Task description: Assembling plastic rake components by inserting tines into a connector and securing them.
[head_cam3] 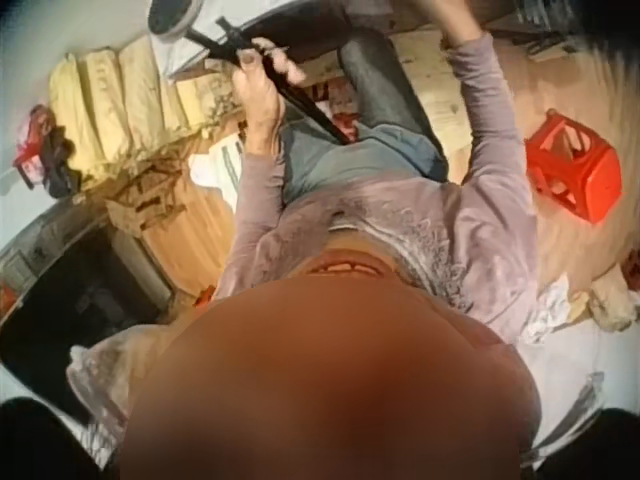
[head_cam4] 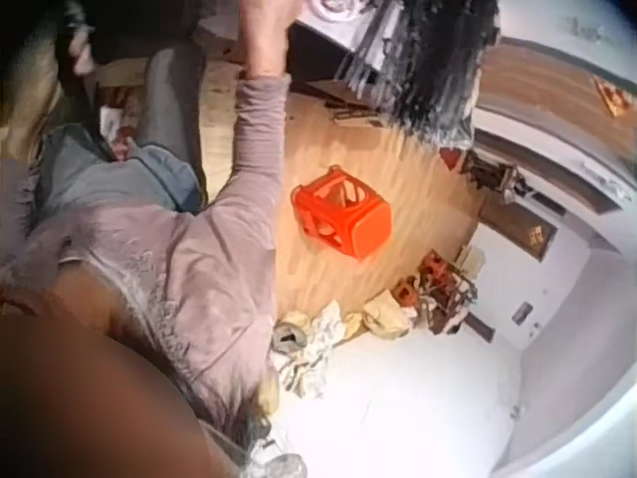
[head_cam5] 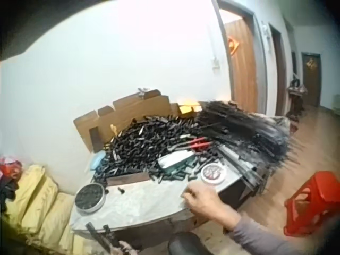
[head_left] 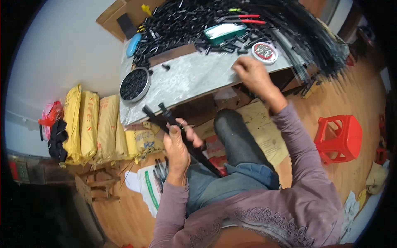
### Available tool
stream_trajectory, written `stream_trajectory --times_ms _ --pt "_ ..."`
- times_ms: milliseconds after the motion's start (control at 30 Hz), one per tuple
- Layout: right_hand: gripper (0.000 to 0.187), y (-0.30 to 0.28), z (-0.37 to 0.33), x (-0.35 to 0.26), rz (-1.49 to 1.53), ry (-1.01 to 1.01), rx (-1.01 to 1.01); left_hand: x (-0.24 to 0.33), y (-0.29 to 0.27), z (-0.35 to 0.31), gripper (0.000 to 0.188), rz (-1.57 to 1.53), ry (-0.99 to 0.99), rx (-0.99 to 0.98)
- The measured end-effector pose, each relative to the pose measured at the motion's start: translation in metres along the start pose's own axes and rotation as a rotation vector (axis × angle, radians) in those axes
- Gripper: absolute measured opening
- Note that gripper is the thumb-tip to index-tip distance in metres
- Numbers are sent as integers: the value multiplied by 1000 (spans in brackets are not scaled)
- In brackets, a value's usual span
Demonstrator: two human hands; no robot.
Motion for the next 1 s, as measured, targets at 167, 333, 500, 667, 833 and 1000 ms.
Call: stream_trajectory --times_ms 167,333,500,667,833,1000 --pt "15 -5 33 -6 -98 -130 113 -4 -3 5 47 24 42 94" --pt "13 -49 142 54 -428 -129 225 -4 -3 6 46 42 12 122" --pt "29 -42 192 111 -661 -137 -47 -7 -4 8 45 84 -22 179" --pt "30 -28 205 113 -758 -419 31 -11 -7 9 44 110 -60 285" --pt "35 -49 205 113 -620 -542 52 -8 -18 13 38 109 -72 376" --pt "28 -79 217 132 -521 -387 124 -7 -14 16 45 73 -14 301"
Point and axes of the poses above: each hand's wrist, its own z-axis towards the middle knuckle, its own y-axis out of the palm, x = y × z, the point moved 4 cm from there along z, towards the middle knuckle, and after that the axes turned 2 degrees about -x, right-handed, at the moved point
